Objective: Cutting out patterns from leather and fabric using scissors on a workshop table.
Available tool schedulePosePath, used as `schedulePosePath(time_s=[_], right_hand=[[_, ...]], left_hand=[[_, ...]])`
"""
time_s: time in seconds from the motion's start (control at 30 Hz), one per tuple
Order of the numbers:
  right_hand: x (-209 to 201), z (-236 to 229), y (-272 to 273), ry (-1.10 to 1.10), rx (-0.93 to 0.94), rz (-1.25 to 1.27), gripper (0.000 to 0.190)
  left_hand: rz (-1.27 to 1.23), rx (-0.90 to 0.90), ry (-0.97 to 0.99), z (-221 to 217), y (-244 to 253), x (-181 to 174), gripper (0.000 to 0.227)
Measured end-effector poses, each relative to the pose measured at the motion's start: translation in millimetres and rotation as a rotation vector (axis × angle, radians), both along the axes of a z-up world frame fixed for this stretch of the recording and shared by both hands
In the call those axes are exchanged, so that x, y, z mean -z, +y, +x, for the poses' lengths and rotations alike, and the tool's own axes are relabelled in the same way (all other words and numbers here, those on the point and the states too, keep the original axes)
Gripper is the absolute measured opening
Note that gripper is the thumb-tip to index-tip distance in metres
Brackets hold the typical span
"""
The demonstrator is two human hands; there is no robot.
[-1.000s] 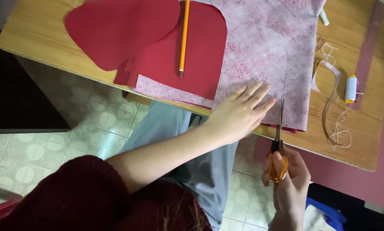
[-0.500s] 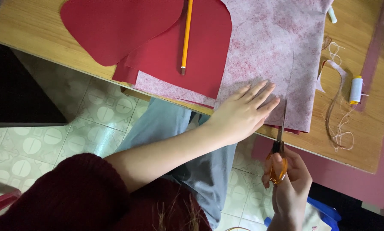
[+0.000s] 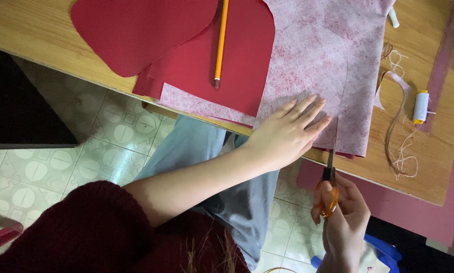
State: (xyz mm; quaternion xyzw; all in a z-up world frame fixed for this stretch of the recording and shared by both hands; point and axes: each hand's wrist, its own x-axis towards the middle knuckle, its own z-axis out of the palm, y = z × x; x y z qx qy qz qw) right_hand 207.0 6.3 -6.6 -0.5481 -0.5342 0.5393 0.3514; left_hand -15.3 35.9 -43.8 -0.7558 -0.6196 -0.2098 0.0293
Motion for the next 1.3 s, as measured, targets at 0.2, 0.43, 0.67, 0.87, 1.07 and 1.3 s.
schedulePosePath(time_s=[0.2,0.43,0.67,0.87,1.07,1.3], right_hand=[[0,-3,1,0.192,-0.078,0.007,0.022],[0,-3,16,0.096,-0.052,-0.023,0.022],[7,-2,31,0.105,-0.071,-0.023,0.019],[0,-8,41,0.049,-0.070,-0.047,0.018],[-5,-14,41,-0.013,-0.027,-0.102,0.013],[-12,-23,38,-0.011,-0.047,-0.077,0.015]], left_hand=[[0.012,-0.005,0.002,1,1,1,0.053],[-0.033,0.021,-0.033,0,1,3,0.052],[-0.054,0.019,-0.022,-1,1,2,0.054],[-0.030,0.028,-0.003,-3,-2,0,0.054],[0.008,0.031,-0.042,-3,-3,3,0.052],[0.030,0.043,-0.099,-3,-3,4,0.051]])
